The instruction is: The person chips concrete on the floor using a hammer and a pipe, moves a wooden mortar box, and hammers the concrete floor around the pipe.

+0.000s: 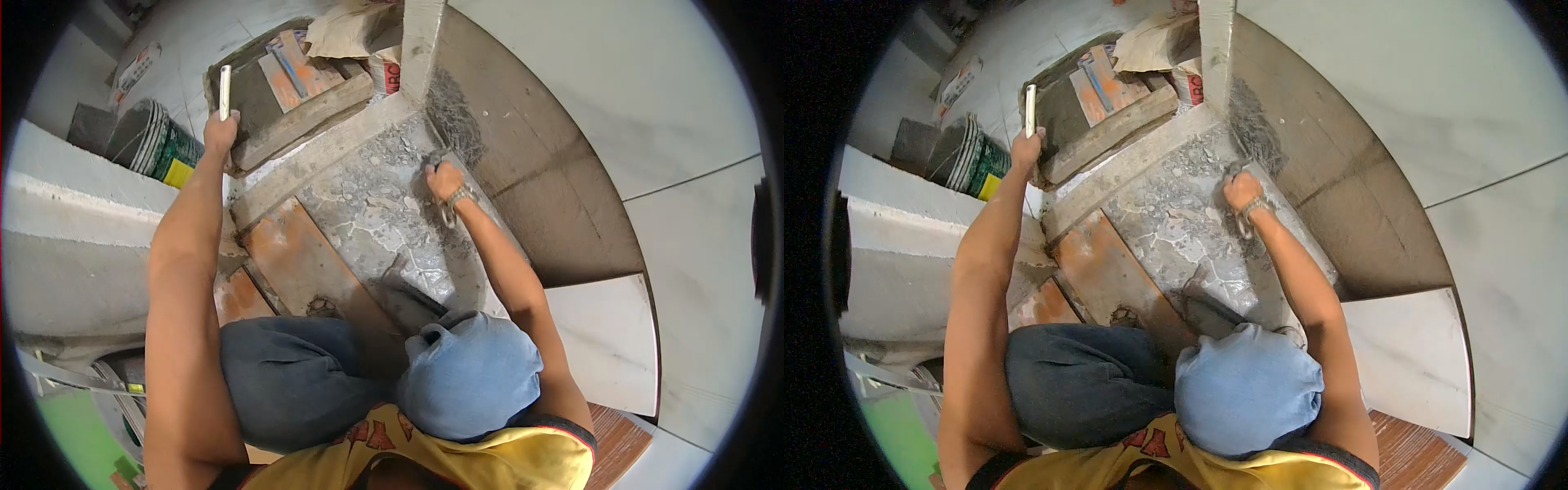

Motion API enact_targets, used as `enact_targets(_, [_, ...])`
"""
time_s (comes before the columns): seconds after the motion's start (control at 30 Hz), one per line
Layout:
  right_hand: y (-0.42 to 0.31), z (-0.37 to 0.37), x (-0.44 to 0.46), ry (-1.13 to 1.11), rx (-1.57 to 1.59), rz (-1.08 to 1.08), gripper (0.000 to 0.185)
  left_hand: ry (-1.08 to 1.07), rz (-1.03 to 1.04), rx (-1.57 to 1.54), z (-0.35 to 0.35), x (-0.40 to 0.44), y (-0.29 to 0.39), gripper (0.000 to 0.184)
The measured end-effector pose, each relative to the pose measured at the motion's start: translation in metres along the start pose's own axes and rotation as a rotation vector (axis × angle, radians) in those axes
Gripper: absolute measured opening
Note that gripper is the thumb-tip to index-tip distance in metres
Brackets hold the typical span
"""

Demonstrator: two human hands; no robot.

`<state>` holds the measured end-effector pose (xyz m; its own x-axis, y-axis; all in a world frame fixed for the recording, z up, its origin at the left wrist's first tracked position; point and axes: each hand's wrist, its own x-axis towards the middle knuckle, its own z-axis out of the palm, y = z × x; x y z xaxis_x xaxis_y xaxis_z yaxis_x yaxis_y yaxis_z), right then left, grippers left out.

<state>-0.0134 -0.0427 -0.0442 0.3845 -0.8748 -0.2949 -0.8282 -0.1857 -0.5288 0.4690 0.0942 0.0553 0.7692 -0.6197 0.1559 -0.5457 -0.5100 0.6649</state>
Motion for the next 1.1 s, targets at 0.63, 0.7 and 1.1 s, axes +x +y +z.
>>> enact_targets(0.63, [-0.027,0.047,-0.059,-0.170,-0.061,-0.167,0.048,-0.285,0.024,0.185,0.041,-0.009,0.034,0.032])
enact_targets(0.7, [-0.034,0.026,-0.082,-0.237,-0.051,-0.198,0.049,-0.297,0.001,0.146,0.047,-0.010,0.044,0.034])
enact_targets(1.1, [0.020,-0.011,-0.107,-0.225,0.035,-0.053,0.052,-0.297,0.100,0.266,0.057,-0.003,0.059,0.039])
